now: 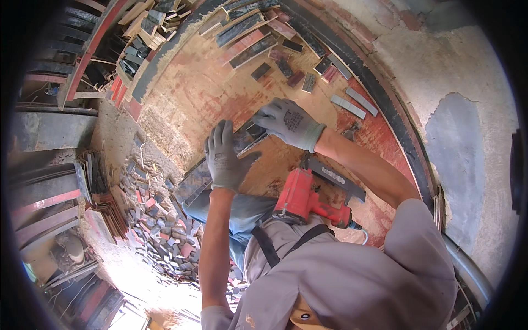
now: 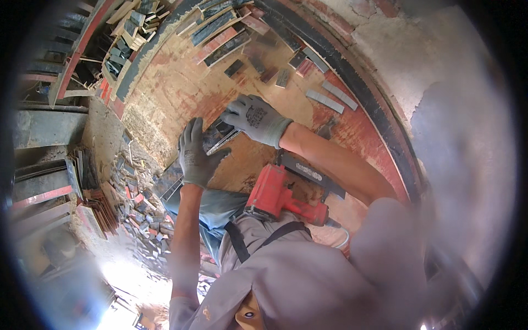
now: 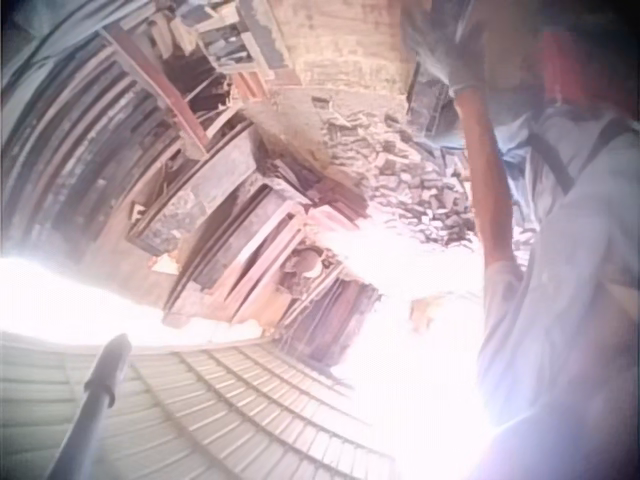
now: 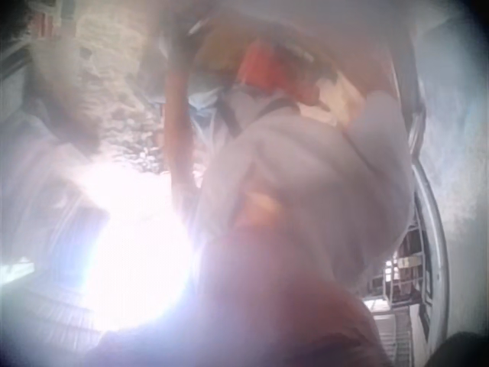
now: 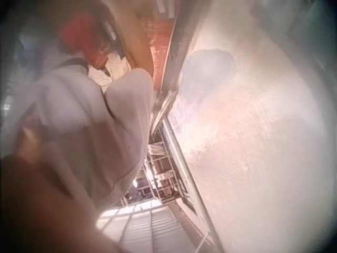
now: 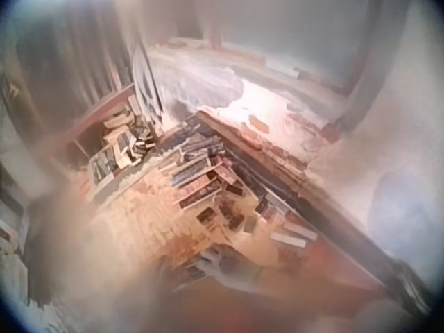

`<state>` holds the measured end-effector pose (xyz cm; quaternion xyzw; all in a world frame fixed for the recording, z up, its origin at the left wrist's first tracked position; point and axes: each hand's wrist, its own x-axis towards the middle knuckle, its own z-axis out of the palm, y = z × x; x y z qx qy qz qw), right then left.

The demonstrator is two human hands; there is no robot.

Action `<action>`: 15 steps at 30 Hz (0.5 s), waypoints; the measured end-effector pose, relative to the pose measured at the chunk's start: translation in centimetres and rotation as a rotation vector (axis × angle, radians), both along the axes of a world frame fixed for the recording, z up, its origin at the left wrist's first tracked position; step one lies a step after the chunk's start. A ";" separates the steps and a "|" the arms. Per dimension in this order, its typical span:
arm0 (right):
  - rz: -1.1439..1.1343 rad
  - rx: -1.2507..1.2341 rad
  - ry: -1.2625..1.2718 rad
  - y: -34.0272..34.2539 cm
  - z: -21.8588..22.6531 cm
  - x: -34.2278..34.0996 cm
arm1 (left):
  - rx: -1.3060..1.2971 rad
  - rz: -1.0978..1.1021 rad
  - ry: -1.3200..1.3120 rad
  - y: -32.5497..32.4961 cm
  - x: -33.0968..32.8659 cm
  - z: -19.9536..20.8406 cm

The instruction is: The person uses a red nail gun to fasten small wooden planks onto a larger wooden board. They repeatedly pick up planks, position them, and drive nails into them while sitting on the floor.

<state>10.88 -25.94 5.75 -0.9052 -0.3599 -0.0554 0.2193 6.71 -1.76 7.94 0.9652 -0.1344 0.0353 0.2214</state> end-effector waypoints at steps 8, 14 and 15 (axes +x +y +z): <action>-0.471 0.190 0.416 -4.8 3.7 -11.8 | -0.329 -0.016 -0.054 -1.4 0.8 -2.5; -0.547 -0.291 1.046 -4.3 6.2 -22.7 | -0.384 -0.005 -0.071 -1.5 0.6 -2.9; -0.579 -0.217 1.231 -3.7 6.8 -22.2 | -0.392 -0.003 -0.068 -1.5 0.7 -3.0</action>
